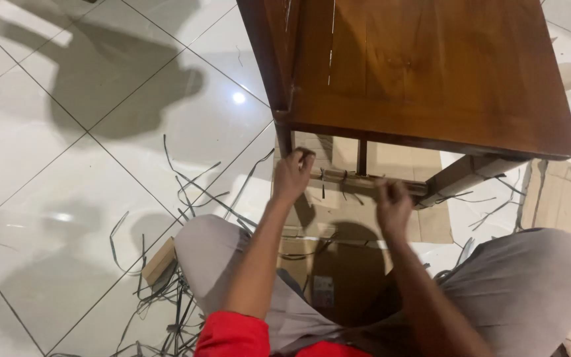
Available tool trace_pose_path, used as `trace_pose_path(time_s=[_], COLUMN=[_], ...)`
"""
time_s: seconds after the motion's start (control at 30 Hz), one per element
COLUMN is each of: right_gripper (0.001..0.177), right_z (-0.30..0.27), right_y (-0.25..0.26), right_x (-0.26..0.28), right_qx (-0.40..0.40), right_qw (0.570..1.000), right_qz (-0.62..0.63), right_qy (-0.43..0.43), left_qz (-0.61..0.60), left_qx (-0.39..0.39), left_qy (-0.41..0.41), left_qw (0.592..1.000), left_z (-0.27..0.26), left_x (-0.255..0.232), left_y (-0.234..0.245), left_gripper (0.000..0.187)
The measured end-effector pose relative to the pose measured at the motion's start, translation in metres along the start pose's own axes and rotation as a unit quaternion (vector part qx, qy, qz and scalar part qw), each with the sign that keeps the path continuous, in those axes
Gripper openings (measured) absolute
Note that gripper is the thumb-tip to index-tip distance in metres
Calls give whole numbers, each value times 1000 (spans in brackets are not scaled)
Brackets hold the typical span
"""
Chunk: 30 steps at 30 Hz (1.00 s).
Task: Wrapping a wooden chair leg with cardboard and securing it with plastic ties for transport.
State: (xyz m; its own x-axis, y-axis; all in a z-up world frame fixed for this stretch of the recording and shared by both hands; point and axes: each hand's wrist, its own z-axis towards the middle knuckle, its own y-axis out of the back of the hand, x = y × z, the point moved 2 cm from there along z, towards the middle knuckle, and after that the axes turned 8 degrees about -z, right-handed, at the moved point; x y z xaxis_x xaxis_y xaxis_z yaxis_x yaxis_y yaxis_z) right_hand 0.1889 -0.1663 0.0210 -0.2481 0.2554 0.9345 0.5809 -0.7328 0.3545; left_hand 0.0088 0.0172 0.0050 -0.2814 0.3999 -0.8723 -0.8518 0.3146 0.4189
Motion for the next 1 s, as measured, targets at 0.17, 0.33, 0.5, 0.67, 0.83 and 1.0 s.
trace_pose_path(time_s=[0.17,0.33,0.5,0.67,0.83,1.0], right_gripper=[14,13,41,37,32,40], right_z=[46,41,70,107,117,124], right_y=[74,109,129,146,137,126], right_x=[73,139,130,133,131,132], right_qx=[-71,-39,-134,-158,-159,-224], right_qw=[977,942,840,827,835,794], right_qz=[-51,-195,-291,-325,-337,-381], right_qy=[193,272,439,431,406,418], left_qz=[14,19,-81,-369,-441,-461], left_qx=[-7,-55,-156,-140,-87,-70], left_qy=[-28,-11,-60,34,83,147], left_qw=[999,998,983,918,889,873], left_z=[14,31,30,45,60,73], left_x=[-45,-95,-101,-90,-66,-61], left_y=[42,91,105,92,75,65], left_gripper=[35,46,17,22,36,75])
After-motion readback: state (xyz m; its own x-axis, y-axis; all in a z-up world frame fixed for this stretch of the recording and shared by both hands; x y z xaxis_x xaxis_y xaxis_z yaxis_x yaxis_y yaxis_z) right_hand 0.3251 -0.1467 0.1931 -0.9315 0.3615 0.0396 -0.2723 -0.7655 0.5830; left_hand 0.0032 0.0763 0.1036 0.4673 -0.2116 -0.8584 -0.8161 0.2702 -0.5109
